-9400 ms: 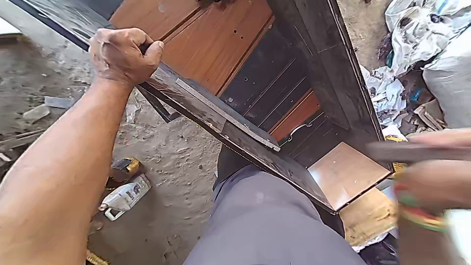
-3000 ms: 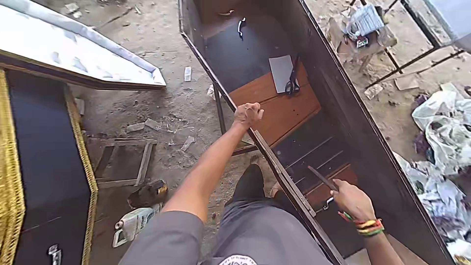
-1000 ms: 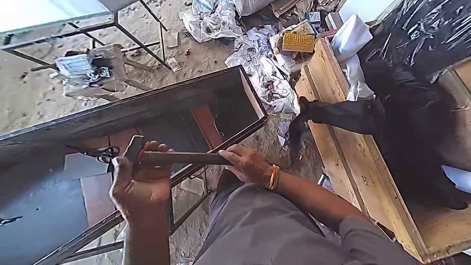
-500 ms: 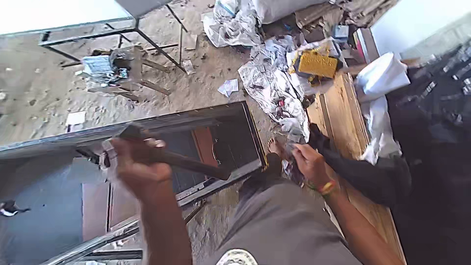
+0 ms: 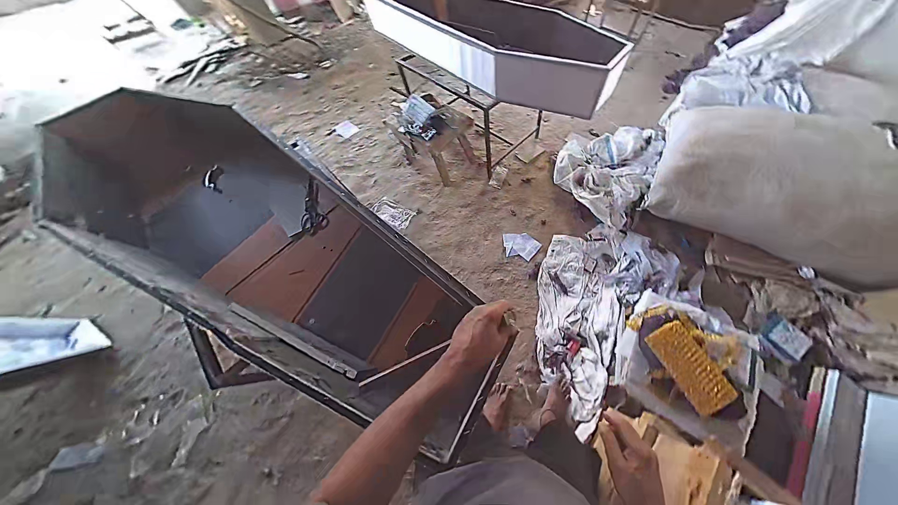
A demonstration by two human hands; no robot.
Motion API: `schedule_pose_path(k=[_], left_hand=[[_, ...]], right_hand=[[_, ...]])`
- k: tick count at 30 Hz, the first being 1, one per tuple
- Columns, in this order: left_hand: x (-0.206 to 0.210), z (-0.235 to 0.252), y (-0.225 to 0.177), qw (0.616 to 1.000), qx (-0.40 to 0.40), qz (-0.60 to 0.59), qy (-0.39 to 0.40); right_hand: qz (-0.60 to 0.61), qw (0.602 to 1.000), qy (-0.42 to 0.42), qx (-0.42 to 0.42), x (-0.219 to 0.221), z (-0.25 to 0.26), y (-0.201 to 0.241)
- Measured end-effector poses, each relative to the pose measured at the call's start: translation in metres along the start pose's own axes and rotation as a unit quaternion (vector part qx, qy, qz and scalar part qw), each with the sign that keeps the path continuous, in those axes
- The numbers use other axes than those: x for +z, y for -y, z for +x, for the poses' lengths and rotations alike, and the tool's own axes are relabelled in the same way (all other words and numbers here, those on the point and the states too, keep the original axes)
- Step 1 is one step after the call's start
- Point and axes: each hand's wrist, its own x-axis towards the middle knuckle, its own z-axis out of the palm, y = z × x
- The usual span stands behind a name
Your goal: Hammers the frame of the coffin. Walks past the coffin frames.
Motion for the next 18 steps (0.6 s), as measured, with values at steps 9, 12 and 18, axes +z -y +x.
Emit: schedule_pose_path(k=[9, 12, 18], left_hand=[[0.004, -0.031, 0.021, 0.933, -0.258, -0.119, -0.221], [0.003, -0.034, 0.023, 0.902, -0.328, -0.137, -0.243], [-0.029, 0.024, 0.069, 0.831, -0.415, -0.086, -0.36]], right_hand=[[-0.17, 0.965, 0.17, -0.102, -0.079, 0.178, -0.045], [-0.156, 0.964, 0.185, -0.113, -0.079, 0.235, -0.022], [-0.156, 0.938, 0.278, -0.138, -0.032, 0.327, 0.036]])
